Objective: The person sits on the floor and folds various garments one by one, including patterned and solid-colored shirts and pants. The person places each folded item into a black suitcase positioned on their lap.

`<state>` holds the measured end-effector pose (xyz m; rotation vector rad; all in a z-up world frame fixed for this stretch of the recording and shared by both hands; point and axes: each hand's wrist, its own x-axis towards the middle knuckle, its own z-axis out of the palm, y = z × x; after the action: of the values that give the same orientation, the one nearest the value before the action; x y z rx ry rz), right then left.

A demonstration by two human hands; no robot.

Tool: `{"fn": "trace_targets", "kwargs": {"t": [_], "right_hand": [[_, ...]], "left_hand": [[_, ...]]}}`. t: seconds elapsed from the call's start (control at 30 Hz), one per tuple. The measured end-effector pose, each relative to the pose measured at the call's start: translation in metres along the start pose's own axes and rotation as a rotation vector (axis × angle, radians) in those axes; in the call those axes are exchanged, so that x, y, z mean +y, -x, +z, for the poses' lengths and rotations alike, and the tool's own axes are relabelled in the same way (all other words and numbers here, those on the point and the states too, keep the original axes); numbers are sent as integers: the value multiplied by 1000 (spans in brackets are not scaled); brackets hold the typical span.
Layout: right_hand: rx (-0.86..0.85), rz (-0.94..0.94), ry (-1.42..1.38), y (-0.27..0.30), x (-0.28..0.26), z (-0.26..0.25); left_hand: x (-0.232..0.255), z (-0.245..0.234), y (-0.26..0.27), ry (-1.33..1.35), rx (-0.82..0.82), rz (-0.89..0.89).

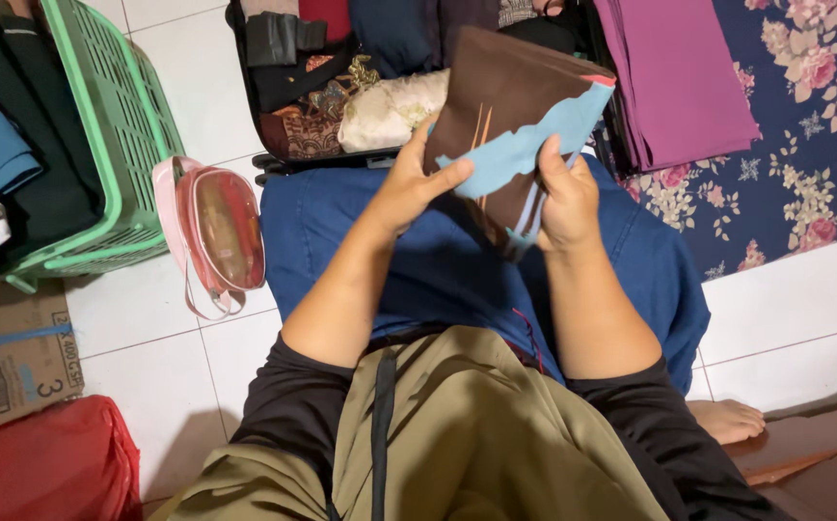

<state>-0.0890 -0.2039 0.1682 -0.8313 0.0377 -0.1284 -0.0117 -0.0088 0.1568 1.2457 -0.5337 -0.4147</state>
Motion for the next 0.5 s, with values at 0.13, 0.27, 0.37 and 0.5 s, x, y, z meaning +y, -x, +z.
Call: {"fn": "trace_targets", "kwargs": {"t": [0.13, 0.27, 0.37, 0.5], "right_hand": [[4, -18, 216, -24, -16, -12], [30, 5, 314, -87, 1, -39], [181, 274, 599, -117, 38, -59], [203, 393, 941, -86, 83, -93]], "left_hand": [[-1, -19, -5, 140, -103, 22], [-37, -37, -36, 239, 169, -88], [-87, -48, -36, 406, 391, -440], [-157, -51, -3, 159, 301, -712]]}}
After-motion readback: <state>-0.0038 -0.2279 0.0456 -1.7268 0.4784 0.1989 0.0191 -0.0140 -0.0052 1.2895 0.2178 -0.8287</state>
